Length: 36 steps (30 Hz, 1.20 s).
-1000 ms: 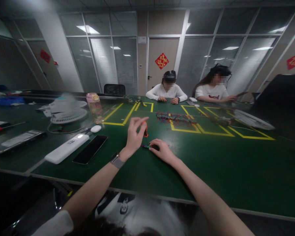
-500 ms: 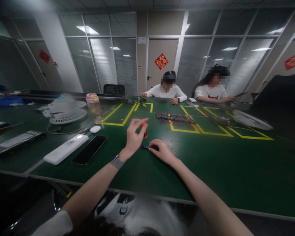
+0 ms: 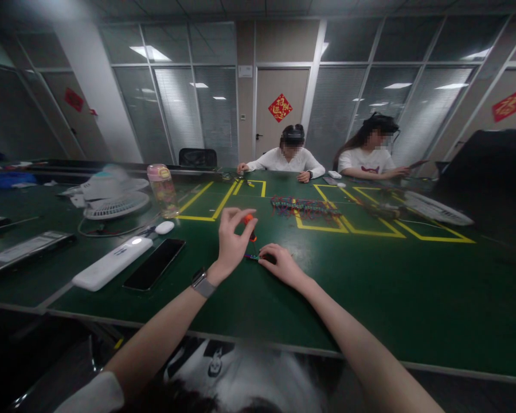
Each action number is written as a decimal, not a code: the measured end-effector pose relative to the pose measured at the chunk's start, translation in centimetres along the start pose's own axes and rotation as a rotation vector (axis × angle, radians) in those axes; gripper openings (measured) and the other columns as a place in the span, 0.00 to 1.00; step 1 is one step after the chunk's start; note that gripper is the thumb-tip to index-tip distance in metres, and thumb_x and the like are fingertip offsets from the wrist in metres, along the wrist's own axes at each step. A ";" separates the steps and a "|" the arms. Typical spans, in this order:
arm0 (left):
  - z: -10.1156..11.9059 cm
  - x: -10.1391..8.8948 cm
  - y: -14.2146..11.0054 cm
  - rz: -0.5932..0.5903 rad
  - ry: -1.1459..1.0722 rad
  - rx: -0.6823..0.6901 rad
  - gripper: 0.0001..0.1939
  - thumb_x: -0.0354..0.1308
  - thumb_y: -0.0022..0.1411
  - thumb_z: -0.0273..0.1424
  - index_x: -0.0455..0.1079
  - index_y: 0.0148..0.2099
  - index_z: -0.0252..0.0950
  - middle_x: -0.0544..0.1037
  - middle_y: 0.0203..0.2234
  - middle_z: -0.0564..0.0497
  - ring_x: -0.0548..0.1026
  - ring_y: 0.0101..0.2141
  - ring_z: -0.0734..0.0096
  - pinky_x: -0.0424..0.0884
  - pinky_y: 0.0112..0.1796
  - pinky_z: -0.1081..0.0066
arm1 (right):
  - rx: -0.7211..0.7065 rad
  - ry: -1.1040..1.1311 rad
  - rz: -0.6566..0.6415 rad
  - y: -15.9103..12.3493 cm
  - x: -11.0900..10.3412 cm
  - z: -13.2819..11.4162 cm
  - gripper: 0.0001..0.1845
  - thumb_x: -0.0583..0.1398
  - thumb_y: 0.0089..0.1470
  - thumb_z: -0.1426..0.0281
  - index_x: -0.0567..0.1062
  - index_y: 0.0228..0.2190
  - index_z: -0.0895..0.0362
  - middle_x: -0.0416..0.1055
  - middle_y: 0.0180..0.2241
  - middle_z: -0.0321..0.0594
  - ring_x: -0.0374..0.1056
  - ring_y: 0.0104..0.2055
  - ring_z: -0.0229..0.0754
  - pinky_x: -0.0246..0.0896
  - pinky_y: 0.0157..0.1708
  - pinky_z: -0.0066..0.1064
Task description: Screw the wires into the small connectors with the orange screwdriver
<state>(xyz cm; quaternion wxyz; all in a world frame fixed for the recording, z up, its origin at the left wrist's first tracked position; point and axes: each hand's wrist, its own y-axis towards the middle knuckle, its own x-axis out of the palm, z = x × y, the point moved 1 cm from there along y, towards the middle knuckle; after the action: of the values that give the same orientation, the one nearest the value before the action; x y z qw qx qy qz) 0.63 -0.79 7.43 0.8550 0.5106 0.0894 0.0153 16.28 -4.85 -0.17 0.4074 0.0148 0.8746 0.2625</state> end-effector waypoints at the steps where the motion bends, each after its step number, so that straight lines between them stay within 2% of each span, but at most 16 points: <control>1: 0.0 0.0 0.0 0.007 -0.003 0.002 0.08 0.58 0.60 0.30 0.73 0.43 0.38 0.65 0.35 0.50 0.69 0.37 0.72 0.68 0.41 0.70 | 0.001 -0.001 -0.001 0.0 0.0 0.0 0.05 0.60 0.53 0.70 0.76 0.33 0.56 0.74 0.39 0.43 0.69 0.43 0.44 0.63 0.46 0.38; 3: 0.1 -0.1 0.0 -0.006 -0.029 0.007 0.07 0.56 0.61 0.29 0.72 0.43 0.37 0.68 0.36 0.49 0.70 0.39 0.71 0.68 0.42 0.70 | 0.001 -0.004 -0.005 0.0 0.0 0.0 0.05 0.60 0.53 0.70 0.76 0.34 0.56 0.74 0.39 0.43 0.69 0.43 0.44 0.63 0.46 0.38; 7: 0.3 -0.1 0.0 -0.106 -0.142 0.003 0.13 0.46 0.67 0.26 0.68 0.49 0.37 0.72 0.40 0.47 0.71 0.42 0.71 0.67 0.45 0.69 | 0.004 -0.007 -0.003 0.0 0.0 0.0 0.06 0.60 0.53 0.70 0.76 0.34 0.56 0.74 0.39 0.43 0.69 0.43 0.44 0.63 0.46 0.38; 9: 0.3 -0.2 0.0 -0.136 -0.161 -0.001 0.14 0.43 0.68 0.27 0.68 0.49 0.37 0.72 0.41 0.47 0.70 0.44 0.70 0.67 0.46 0.68 | 0.004 -0.007 -0.003 0.0 0.0 0.1 0.06 0.60 0.53 0.70 0.76 0.34 0.56 0.74 0.39 0.43 0.69 0.43 0.44 0.63 0.46 0.38; 14: 0.1 -0.1 0.1 -0.060 -0.056 -0.022 0.10 0.55 0.63 0.33 0.73 0.45 0.40 0.68 0.36 0.50 0.70 0.38 0.71 0.68 0.42 0.70 | 0.004 -0.004 -0.010 0.0 0.0 0.1 0.05 0.60 0.53 0.69 0.76 0.33 0.56 0.74 0.39 0.43 0.70 0.43 0.44 0.63 0.46 0.38; 18: 0.0 -0.1 0.1 -0.095 -0.125 -0.056 0.14 0.44 0.68 0.29 0.69 0.50 0.38 0.72 0.38 0.48 0.71 0.39 0.72 0.67 0.42 0.70 | -0.001 -0.004 -0.009 0.0 0.1 0.3 0.06 0.60 0.53 0.69 0.76 0.34 0.56 0.74 0.39 0.43 0.69 0.43 0.44 0.63 0.46 0.37; 20: 0.0 -0.1 0.1 -0.120 -0.144 -0.064 0.15 0.42 0.69 0.28 0.69 0.50 0.37 0.73 0.39 0.48 0.71 0.41 0.71 0.67 0.43 0.70 | -0.002 -0.005 -0.011 0.0 0.1 0.3 0.06 0.60 0.53 0.69 0.76 0.34 0.56 0.74 0.39 0.42 0.69 0.43 0.44 0.63 0.46 0.37; 25: 0.0 -0.1 0.1 -0.068 -0.062 -0.056 0.10 0.54 0.63 0.33 0.73 0.44 0.38 0.69 0.36 0.49 0.70 0.36 0.72 0.67 0.41 0.71 | -0.005 -0.007 -0.019 0.0 0.0 0.2 0.06 0.60 0.54 0.69 0.76 0.34 0.56 0.74 0.38 0.42 0.69 0.43 0.44 0.63 0.46 0.37; 31: 0.0 -0.1 0.1 -0.119 -0.082 -0.048 0.16 0.41 0.69 0.28 0.68 0.51 0.37 0.72 0.37 0.48 0.71 0.40 0.71 0.67 0.43 0.69 | -0.009 0.000 -0.020 0.0 -0.1 0.0 0.07 0.60 0.54 0.69 0.77 0.35 0.55 0.74 0.39 0.43 0.69 0.43 0.44 0.63 0.47 0.37; 36: 0.1 -0.3 0.0 -0.038 -0.011 -0.003 0.10 0.53 0.64 0.33 0.73 0.44 0.38 0.68 0.35 0.49 0.70 0.38 0.71 0.67 0.42 0.70 | -0.008 -0.012 -0.023 0.0 -0.1 0.0 0.07 0.60 0.54 0.69 0.77 0.35 0.55 0.74 0.39 0.43 0.69 0.43 0.44 0.63 0.46 0.38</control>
<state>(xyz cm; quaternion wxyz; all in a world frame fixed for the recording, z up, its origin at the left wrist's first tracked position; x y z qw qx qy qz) 0.41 -0.90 7.57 0.8564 0.5076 0.0943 -0.0034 16.37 -4.86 -0.07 0.4156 0.0048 0.8712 0.2614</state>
